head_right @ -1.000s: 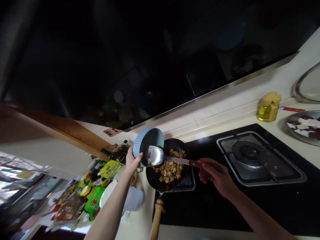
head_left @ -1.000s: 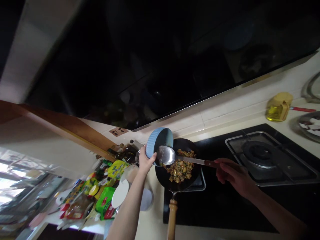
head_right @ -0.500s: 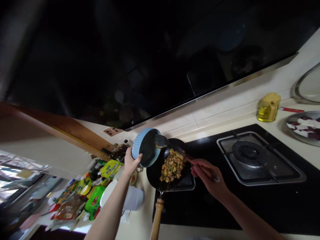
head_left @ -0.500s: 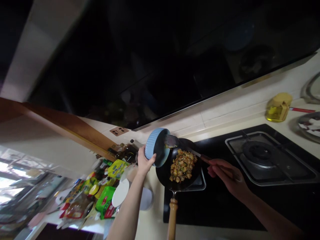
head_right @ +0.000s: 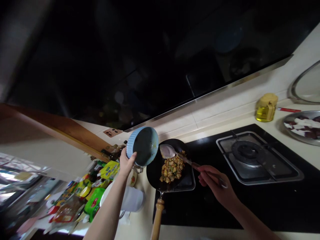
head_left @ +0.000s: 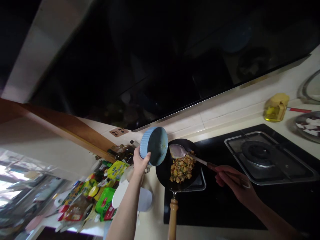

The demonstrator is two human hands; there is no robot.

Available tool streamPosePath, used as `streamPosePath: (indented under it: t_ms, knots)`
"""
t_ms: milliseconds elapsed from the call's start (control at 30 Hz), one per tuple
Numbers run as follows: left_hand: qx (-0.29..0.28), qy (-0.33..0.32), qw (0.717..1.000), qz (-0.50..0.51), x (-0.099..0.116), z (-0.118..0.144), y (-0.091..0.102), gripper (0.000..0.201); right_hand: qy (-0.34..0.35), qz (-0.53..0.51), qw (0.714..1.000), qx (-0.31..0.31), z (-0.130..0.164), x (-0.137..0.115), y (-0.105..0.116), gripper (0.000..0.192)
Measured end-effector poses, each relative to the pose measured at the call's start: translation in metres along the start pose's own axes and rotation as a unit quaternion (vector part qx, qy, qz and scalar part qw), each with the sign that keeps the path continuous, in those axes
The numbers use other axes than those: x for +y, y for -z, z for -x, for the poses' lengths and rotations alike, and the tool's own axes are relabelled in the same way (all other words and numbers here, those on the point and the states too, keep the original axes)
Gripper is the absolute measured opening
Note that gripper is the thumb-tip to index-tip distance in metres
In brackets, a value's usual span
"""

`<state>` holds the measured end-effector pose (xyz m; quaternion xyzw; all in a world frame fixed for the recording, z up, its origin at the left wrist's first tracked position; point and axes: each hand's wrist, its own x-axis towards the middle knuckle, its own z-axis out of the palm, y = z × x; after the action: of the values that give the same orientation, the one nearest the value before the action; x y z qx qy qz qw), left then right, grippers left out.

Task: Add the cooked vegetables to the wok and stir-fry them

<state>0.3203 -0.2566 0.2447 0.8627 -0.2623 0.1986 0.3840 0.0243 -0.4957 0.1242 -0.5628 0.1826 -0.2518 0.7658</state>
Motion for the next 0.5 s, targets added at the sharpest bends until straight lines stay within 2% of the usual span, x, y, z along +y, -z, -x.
streamPosePath:
  t_ms: [100, 200, 400, 500]
  knots:
    - [0.018, 0.086, 0.993, 0.078, -0.007, 0.000, 0.001, 0.056, 0.005, -0.029, 0.999, 0.042, -0.004, 0.011, -0.005, 0.035]
    - [0.048, 0.150, 0.973, 0.168, -0.012, 0.001, -0.003, 0.047, 0.007, -0.044, 0.998, 0.040, -0.003, 0.016, -0.009, 0.034]
    - [0.093, 0.210, 0.943, 0.241, -0.012, 0.005, -0.021, 0.047, -0.025, -0.048, 0.999, -0.009, 0.023, 0.013, -0.011, 0.030]
    - [0.109, 0.245, 0.921, 0.284, -0.011, 0.008, -0.025, 0.048, -0.028, -0.037, 0.999, -0.006, 0.034, 0.011, -0.004, 0.029]
